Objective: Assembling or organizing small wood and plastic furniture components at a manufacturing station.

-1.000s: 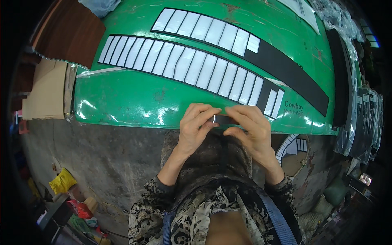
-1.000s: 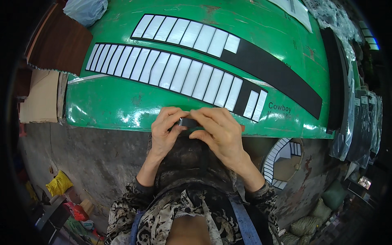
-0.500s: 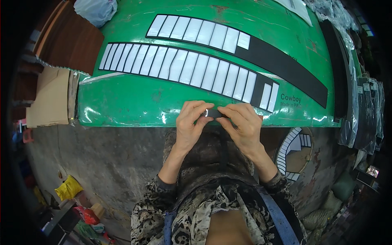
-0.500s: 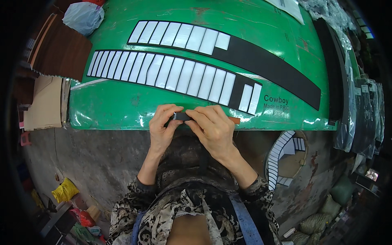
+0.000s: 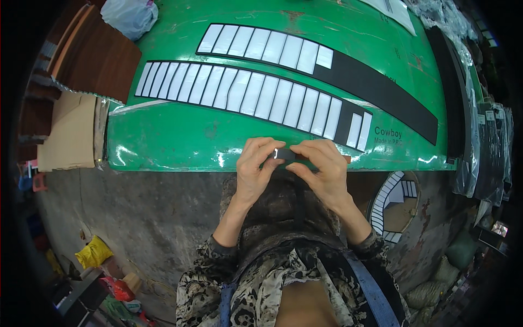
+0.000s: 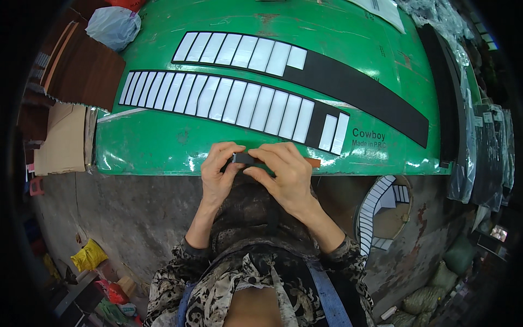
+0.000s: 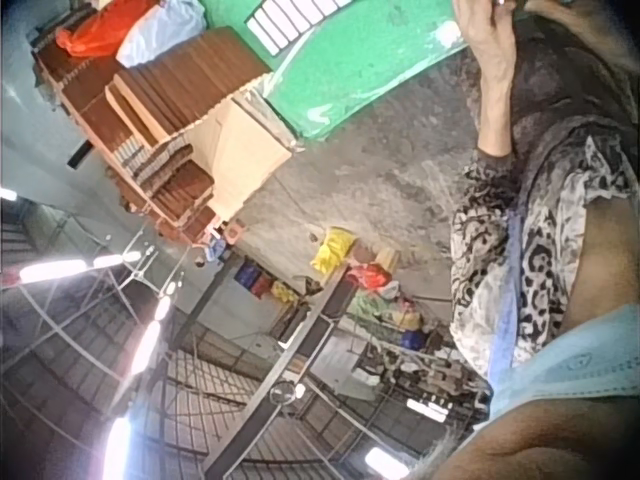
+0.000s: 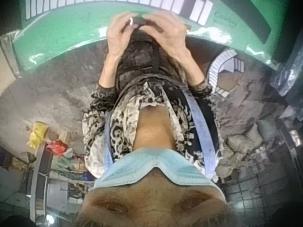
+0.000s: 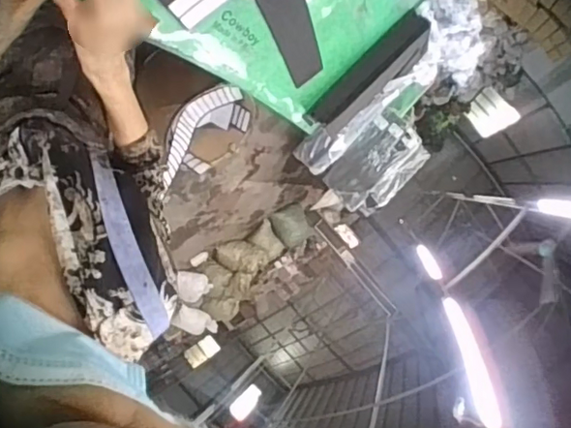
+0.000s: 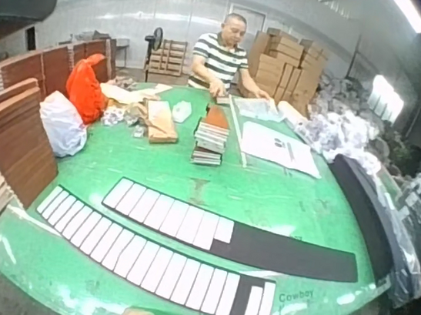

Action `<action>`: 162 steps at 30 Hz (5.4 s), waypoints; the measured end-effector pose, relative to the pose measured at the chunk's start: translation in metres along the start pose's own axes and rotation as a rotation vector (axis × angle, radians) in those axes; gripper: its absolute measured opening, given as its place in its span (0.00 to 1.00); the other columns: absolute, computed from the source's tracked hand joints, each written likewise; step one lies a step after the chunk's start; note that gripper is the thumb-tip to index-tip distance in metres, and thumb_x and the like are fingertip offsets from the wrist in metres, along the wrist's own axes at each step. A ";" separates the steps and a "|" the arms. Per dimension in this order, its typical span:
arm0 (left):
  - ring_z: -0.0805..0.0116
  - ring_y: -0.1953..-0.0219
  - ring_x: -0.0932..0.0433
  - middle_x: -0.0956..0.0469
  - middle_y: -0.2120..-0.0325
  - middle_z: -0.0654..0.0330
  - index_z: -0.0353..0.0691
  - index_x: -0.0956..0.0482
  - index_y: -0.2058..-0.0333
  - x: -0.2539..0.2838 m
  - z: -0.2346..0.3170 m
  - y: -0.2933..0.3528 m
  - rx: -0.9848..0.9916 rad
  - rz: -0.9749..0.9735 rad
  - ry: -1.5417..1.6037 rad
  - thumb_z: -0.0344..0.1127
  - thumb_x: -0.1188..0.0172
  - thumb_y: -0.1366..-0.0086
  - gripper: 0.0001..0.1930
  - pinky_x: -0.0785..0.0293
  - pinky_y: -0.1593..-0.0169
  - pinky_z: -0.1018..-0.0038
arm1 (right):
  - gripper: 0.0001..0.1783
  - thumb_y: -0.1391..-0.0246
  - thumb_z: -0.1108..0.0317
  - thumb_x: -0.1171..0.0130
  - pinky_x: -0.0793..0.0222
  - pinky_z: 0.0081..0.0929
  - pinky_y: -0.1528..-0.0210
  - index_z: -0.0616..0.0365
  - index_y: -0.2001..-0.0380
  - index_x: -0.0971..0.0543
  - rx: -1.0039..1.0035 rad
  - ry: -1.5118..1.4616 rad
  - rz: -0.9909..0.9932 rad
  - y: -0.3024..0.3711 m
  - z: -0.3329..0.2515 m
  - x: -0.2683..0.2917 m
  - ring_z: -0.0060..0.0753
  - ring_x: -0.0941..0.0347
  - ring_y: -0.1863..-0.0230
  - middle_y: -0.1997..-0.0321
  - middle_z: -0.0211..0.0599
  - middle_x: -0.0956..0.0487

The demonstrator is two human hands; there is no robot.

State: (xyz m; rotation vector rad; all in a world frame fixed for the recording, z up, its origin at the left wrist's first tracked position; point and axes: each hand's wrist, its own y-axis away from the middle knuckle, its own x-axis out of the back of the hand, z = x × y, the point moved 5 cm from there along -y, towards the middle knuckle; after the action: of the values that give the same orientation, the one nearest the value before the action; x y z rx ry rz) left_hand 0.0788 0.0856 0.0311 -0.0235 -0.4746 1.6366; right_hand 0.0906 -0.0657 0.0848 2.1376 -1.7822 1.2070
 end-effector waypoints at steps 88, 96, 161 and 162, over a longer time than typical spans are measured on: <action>0.83 0.63 0.31 0.28 0.64 0.67 0.42 0.34 0.60 -0.135 0.002 -0.143 0.458 -0.830 0.404 0.25 0.39 0.45 0.16 0.34 0.63 0.83 | 0.12 0.44 0.72 0.42 0.30 0.14 0.65 0.59 0.57 0.30 -0.687 -1.005 0.281 -0.006 0.170 0.046 0.15 0.28 0.65 0.64 0.29 0.24; 0.83 0.66 0.29 0.28 0.68 0.69 0.44 0.34 0.61 -0.137 0.003 -0.141 0.463 -0.854 0.536 0.30 0.31 0.48 0.20 0.34 0.64 0.86 | 0.12 0.44 0.73 0.42 0.30 0.14 0.64 0.59 0.57 0.30 -0.604 -1.001 0.322 -0.004 0.167 0.044 0.14 0.29 0.64 0.64 0.29 0.24; 0.78 0.60 0.27 0.25 0.59 0.60 0.42 0.36 0.59 -0.136 0.008 -0.145 0.513 -0.806 0.527 0.19 0.44 0.46 0.17 0.30 0.56 0.81 | 0.31 0.55 0.81 0.36 0.30 0.27 0.49 0.61 0.45 0.32 -0.654 -1.403 0.334 0.015 0.152 0.041 0.24 0.26 0.53 0.53 0.33 0.23; 0.78 0.60 0.27 0.25 0.59 0.60 0.42 0.36 0.59 -0.136 0.009 -0.145 0.509 -0.805 0.512 0.20 0.44 0.46 0.17 0.31 0.55 0.81 | 0.31 0.55 0.81 0.36 0.29 0.27 0.49 0.60 0.45 0.32 -0.651 -1.412 0.330 0.014 0.151 0.040 0.24 0.26 0.53 0.53 0.33 0.23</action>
State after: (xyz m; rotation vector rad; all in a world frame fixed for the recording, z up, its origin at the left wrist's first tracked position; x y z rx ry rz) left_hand 0.2320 -0.0399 0.0495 0.1138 0.3153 0.8619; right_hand 0.1530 -0.1837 0.0014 2.2997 -2.3842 -1.1866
